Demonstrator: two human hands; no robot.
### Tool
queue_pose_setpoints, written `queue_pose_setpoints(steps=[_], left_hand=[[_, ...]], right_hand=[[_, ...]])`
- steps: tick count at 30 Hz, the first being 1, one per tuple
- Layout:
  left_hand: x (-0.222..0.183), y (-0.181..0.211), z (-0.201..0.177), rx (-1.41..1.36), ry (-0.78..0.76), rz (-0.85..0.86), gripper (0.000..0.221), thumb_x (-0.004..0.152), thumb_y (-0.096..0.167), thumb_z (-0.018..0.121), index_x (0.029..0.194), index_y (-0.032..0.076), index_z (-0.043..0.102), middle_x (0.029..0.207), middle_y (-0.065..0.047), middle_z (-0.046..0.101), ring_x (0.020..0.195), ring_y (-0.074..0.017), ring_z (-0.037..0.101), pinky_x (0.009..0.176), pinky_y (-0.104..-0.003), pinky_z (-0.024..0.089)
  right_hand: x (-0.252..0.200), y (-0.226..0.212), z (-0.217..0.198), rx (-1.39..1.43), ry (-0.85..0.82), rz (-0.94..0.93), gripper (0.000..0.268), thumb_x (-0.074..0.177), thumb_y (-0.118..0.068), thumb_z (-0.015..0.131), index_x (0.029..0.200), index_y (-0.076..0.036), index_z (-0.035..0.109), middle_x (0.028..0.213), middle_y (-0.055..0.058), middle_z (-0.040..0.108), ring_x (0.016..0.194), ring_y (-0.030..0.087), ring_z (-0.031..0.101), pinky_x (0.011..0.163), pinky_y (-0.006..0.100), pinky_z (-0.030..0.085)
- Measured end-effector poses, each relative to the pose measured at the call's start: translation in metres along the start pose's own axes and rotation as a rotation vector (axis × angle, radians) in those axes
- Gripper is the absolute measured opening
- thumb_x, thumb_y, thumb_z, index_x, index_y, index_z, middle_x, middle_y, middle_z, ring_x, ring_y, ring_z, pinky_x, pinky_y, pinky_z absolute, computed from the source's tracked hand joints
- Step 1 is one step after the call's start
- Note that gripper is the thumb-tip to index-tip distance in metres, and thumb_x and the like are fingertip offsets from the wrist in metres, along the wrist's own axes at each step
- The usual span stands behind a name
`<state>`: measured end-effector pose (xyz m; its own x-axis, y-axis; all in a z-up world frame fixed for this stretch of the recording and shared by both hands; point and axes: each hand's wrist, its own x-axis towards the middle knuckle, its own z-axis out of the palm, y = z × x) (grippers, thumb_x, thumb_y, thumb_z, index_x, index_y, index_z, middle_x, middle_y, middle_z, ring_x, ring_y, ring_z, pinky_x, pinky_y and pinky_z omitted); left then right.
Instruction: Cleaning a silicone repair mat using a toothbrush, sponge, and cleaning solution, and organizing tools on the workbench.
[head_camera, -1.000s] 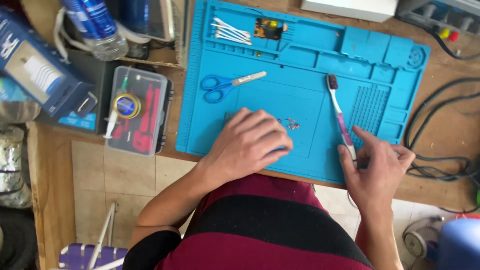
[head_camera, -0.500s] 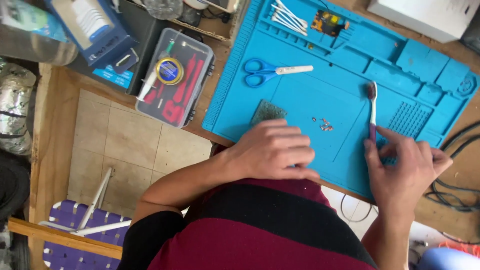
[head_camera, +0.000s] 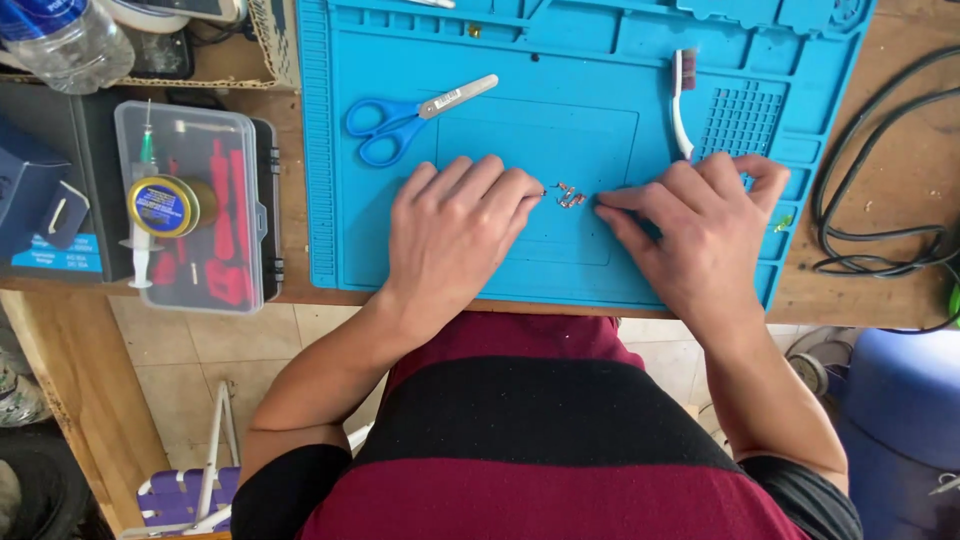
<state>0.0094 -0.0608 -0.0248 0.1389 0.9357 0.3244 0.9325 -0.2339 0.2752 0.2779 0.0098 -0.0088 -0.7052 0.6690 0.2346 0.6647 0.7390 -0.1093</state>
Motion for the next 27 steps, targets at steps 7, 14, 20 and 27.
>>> queue_pose_setpoints(steps=[7, 14, 20, 27], left_hand=[[0.006, 0.009, 0.008, 0.003, 0.003, 0.039, 0.021, 0.116, 0.035, 0.09, 0.103, 0.029, 0.073, 0.093, 0.006, 0.063, 0.083, -0.0189, 0.063, 0.072, -0.039, 0.042], [0.008, 0.0, -0.004, -0.086, -0.02, 0.0, 0.015, 0.121, 0.032, 0.082, 0.11, 0.025, 0.075, 0.093, 0.005, 0.069, 0.082, -0.0195, 0.065, 0.072, -0.039, 0.04], [0.011, -0.003, -0.009, -0.179, 0.008, -0.036, 0.005, 0.12, 0.026, 0.081, 0.117, 0.023, 0.078, 0.094, 0.004, 0.073, 0.081, -0.0213, 0.067, 0.071, -0.04, 0.041], [0.01, -0.007, -0.011, -0.238, -0.003, -0.029, 0.009, 0.121, 0.029, 0.081, 0.12, 0.021, 0.079, 0.095, 0.002, 0.074, 0.081, -0.0217, 0.067, 0.072, -0.04, 0.041]], right_hand=[[0.019, -0.004, 0.008, 0.071, 0.004, -0.083, 0.03, 0.128, -0.039, 0.087, 0.104, -0.023, 0.081, 0.089, -0.004, 0.06, 0.091, 0.027, 0.058, 0.103, 0.052, 0.039], [0.018, 0.003, -0.001, 0.021, -0.043, -0.086, 0.033, 0.125, -0.057, 0.083, 0.131, -0.025, 0.092, 0.094, -0.004, 0.061, 0.093, 0.026, 0.059, 0.104, 0.051, 0.037], [0.027, -0.002, 0.011, 0.089, -0.03, -0.118, 0.031, 0.123, -0.055, 0.084, 0.131, -0.026, 0.092, 0.089, -0.005, 0.059, 0.088, 0.025, 0.057, 0.101, 0.049, 0.037], [0.032, -0.004, 0.019, 0.176, -0.022, -0.116, 0.022, 0.125, -0.04, 0.086, 0.111, -0.024, 0.088, 0.083, -0.005, 0.06, 0.085, 0.026, 0.056, 0.102, 0.051, 0.038]])
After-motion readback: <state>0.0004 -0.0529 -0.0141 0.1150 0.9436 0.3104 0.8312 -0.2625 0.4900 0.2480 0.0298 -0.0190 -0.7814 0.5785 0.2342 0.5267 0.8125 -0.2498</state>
